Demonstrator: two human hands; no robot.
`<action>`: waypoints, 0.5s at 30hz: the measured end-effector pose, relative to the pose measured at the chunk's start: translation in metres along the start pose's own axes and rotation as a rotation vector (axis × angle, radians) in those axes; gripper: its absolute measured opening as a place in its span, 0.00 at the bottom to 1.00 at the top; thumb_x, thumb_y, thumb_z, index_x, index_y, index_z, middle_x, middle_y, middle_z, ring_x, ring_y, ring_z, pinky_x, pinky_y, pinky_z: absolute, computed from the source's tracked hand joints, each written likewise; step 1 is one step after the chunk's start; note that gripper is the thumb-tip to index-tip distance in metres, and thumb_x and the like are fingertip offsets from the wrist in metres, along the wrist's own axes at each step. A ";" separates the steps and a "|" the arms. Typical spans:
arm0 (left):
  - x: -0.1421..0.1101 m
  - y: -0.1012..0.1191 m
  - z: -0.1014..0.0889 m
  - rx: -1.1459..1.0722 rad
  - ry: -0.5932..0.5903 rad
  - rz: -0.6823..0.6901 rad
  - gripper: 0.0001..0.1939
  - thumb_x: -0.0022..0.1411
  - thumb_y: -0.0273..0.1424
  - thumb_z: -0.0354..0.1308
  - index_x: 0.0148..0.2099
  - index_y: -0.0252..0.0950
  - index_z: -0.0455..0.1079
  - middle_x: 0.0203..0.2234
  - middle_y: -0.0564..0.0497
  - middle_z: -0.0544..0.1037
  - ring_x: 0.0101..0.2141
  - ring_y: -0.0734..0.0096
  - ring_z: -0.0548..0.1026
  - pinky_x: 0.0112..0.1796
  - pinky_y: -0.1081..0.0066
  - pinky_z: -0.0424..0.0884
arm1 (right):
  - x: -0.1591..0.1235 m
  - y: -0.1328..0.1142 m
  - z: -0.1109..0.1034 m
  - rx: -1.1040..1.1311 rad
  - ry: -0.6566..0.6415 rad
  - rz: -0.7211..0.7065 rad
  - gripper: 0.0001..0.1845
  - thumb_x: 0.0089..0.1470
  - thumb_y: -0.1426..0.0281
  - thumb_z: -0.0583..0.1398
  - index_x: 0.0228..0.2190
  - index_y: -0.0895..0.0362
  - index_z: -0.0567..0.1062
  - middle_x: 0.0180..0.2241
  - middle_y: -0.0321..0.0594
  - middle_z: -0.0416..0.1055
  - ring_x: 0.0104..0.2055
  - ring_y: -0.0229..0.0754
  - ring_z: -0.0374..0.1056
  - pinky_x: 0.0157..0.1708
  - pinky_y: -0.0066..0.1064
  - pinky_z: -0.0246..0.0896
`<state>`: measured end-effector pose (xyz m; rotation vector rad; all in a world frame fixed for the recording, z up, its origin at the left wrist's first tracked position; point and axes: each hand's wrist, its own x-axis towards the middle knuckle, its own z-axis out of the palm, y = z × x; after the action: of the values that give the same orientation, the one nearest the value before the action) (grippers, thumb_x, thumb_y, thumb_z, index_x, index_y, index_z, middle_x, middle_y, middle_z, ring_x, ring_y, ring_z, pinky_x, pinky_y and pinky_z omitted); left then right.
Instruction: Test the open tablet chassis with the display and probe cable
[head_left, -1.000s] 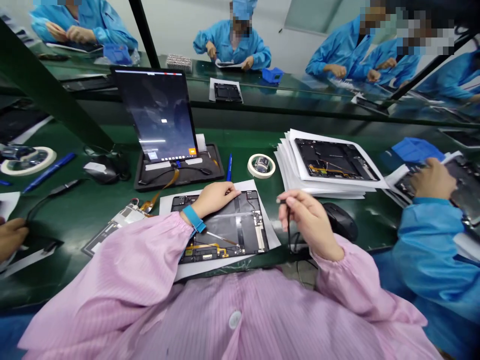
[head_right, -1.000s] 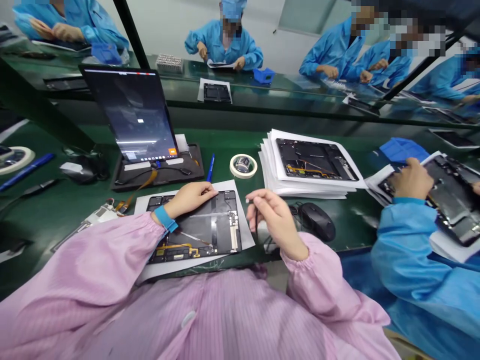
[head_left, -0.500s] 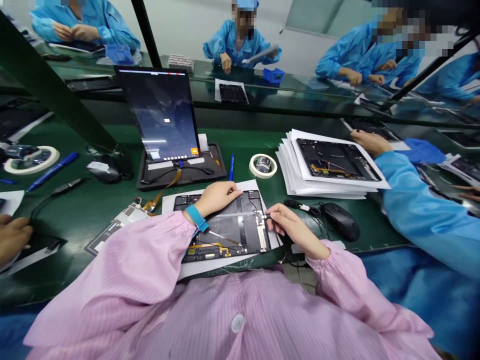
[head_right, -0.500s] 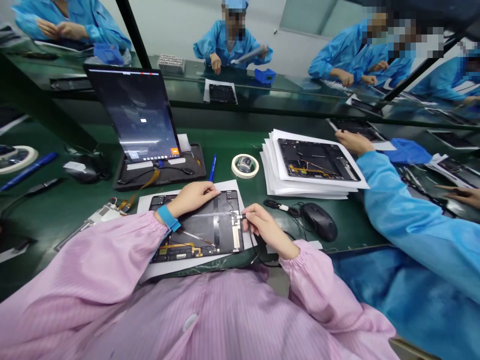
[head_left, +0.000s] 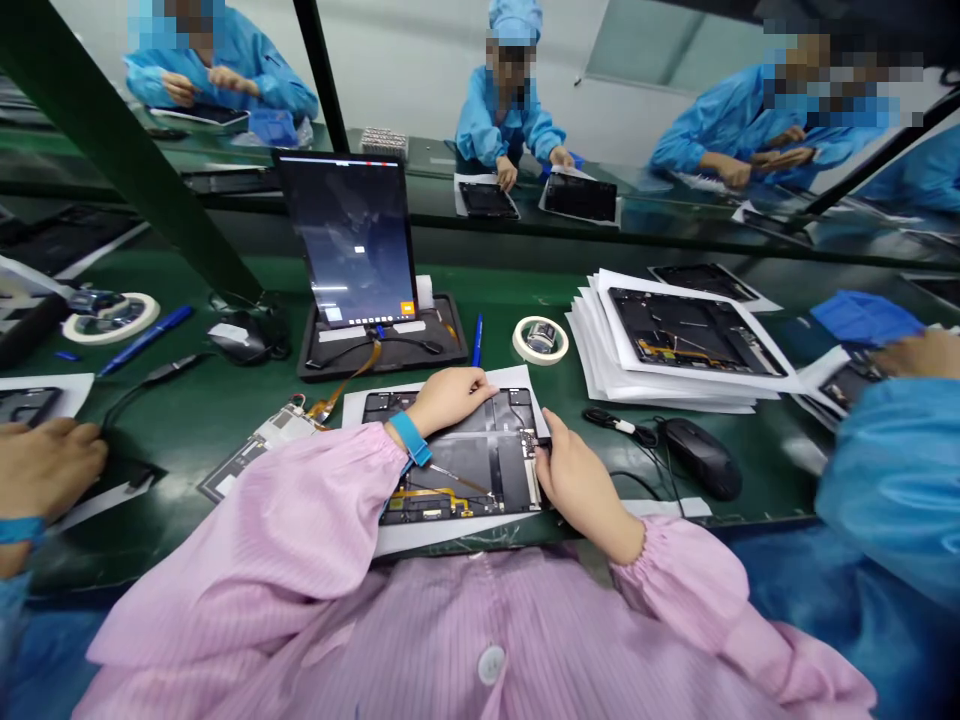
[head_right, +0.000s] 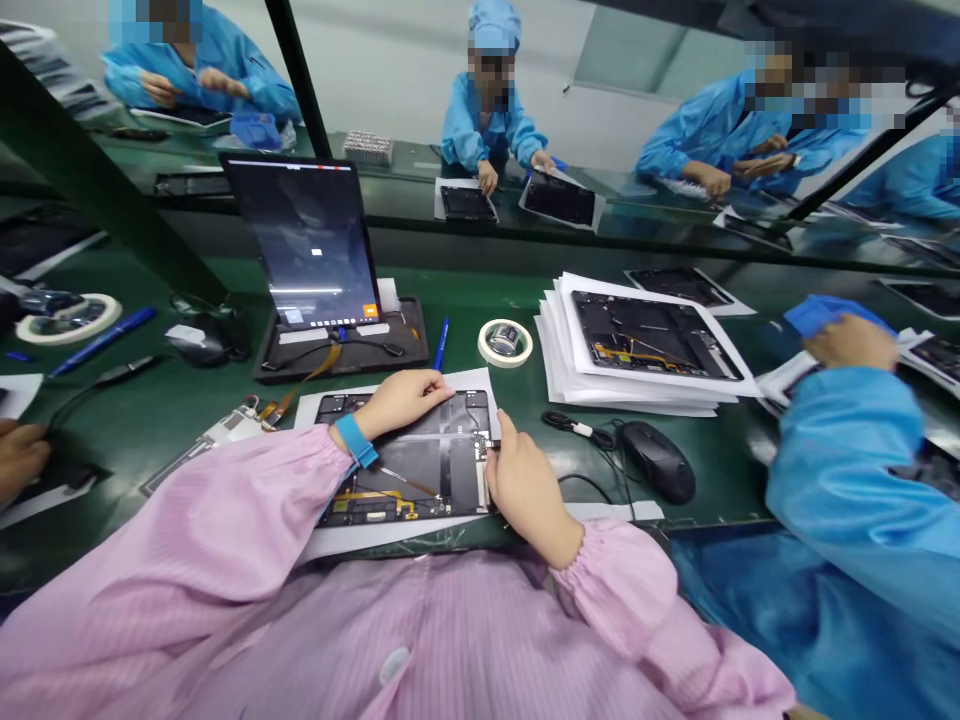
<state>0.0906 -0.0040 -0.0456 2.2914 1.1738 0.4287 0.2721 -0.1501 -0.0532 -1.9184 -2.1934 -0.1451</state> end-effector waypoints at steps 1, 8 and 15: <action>0.000 0.000 0.000 0.002 0.002 0.000 0.17 0.63 0.44 0.51 0.33 0.38 0.72 0.29 0.52 0.78 0.31 0.67 0.72 0.28 0.72 0.58 | 0.000 -0.001 0.001 0.015 -0.004 -0.005 0.26 0.59 0.72 0.48 0.57 0.71 0.55 0.43 0.59 0.69 0.37 0.52 0.68 0.36 0.41 0.66; -0.003 0.000 0.001 -0.010 -0.030 0.028 0.18 0.64 0.44 0.48 0.32 0.37 0.70 0.29 0.51 0.77 0.31 0.67 0.72 0.30 0.71 0.58 | -0.008 0.048 -0.036 0.319 0.223 0.136 0.22 0.61 0.70 0.48 0.56 0.60 0.59 0.36 0.44 0.71 0.37 0.45 0.68 0.42 0.37 0.64; -0.002 0.001 0.001 0.012 -0.052 0.018 0.18 0.64 0.44 0.48 0.32 0.37 0.70 0.29 0.51 0.77 0.31 0.66 0.72 0.30 0.71 0.59 | -0.074 0.180 -0.048 0.107 0.361 0.387 0.24 0.52 0.56 0.56 0.46 0.58 0.69 0.46 0.50 0.70 0.50 0.54 0.65 0.51 0.47 0.58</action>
<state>0.0907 -0.0064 -0.0453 2.3110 1.1335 0.3678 0.4639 -0.2064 -0.0369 -2.0271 -1.5455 -0.2760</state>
